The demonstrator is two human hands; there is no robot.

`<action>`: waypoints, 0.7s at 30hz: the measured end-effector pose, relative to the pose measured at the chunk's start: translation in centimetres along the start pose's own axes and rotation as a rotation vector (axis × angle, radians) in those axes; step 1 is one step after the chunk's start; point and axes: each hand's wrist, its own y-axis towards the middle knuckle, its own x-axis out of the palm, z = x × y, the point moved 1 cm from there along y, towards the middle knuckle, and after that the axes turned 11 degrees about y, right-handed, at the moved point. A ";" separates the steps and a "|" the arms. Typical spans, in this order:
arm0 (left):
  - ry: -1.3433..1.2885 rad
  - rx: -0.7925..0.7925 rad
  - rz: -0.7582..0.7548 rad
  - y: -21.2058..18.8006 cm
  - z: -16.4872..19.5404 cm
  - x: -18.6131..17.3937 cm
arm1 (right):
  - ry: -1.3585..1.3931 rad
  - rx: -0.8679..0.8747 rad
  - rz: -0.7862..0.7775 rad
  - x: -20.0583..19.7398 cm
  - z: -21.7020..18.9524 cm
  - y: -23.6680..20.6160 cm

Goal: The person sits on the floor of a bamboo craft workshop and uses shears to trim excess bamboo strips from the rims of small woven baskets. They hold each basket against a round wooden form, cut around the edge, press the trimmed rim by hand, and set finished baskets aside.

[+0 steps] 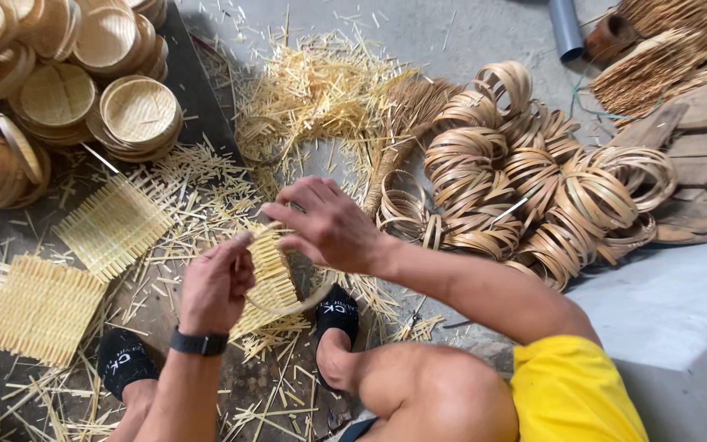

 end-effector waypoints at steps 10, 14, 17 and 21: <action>0.026 -0.116 -0.094 -3.3 2.3 -0.6 | 0.231 -0.045 -0.204 5.2 -1.8 1.6; 0.052 -0.171 -0.160 -3.3 2.8 -0.8 | 0.064 -0.128 -0.096 7.0 -3.7 2.8; 0.041 -0.071 -0.134 -3.6 1.8 -1.4 | -0.028 -0.057 -0.209 8.3 -4.4 3.2; 0.028 -0.020 -0.046 -3.0 0.9 -2.2 | -0.030 -0.017 -0.177 9.2 -4.8 3.0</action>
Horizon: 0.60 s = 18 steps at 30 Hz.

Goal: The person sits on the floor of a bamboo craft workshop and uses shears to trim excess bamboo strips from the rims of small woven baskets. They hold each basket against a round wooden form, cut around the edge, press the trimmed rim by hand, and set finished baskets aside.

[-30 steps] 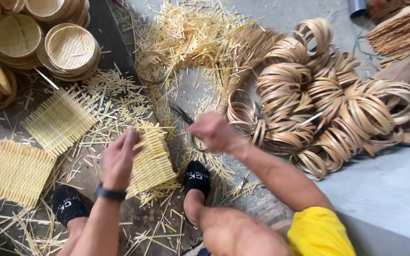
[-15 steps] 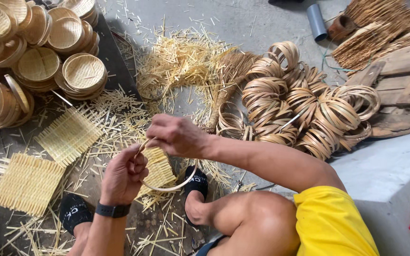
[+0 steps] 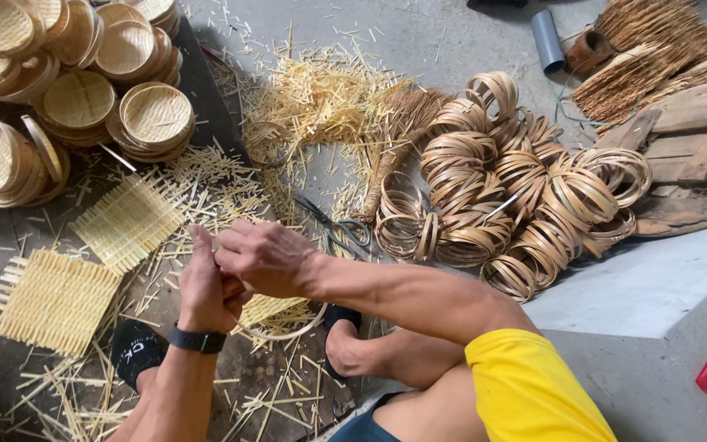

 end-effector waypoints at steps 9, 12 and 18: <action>-0.330 0.364 0.028 2.3 0.4 -2.3 | 1.002 0.966 0.207 -1.7 5.9 0.1; -0.602 0.382 0.058 3.0 0.5 -2.8 | 1.854 0.982 0.394 -0.5 5.8 -2.5; -0.224 0.070 -0.108 3.2 2.2 -3.7 | 2.108 0.943 0.395 1.7 6.5 -4.9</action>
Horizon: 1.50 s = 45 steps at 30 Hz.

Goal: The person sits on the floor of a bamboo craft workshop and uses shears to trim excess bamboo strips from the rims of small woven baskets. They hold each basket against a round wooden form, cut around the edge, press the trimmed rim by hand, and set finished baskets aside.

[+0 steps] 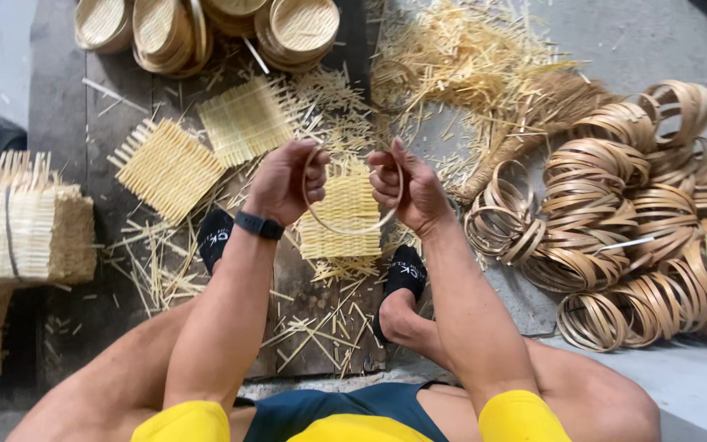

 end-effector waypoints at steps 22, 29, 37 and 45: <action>0.393 0.102 0.550 3.3 -9.8 -7.7 | -0.918 -0.051 0.584 -8.3 3.8 0.3; 1.165 0.123 0.761 4.1 -16.8 -11.5 | -1.410 -0.295 0.606 -13.5 8.9 0.2; 1.120 -0.009 0.816 3.9 -17.0 -12.1 | -1.473 -0.348 0.593 -13.0 9.1 0.1; 1.267 -0.042 0.864 3.4 -15.5 -10.0 | -1.566 -0.360 0.523 -13.9 8.9 1.1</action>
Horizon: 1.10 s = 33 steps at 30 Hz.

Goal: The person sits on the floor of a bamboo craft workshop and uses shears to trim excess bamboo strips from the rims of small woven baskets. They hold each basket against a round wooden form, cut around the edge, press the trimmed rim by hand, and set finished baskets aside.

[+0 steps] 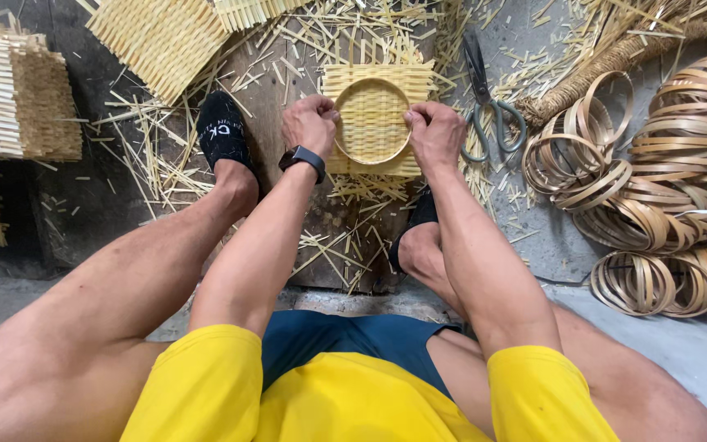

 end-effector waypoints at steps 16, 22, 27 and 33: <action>-0.014 0.021 0.001 2.8 0.0 0.3 | 0.000 0.097 0.034 1.1 1.4 0.7; -0.153 -0.053 -0.104 3.4 -0.3 0.4 | 0.031 0.201 -0.026 1.0 2.0 1.0; -0.153 0.060 -0.035 2.7 -0.6 0.9 | -0.003 0.154 -0.056 0.2 1.7 1.4; -0.142 0.031 -0.062 2.3 -1.3 0.9 | 0.058 0.105 -0.105 -1.1 0.9 1.5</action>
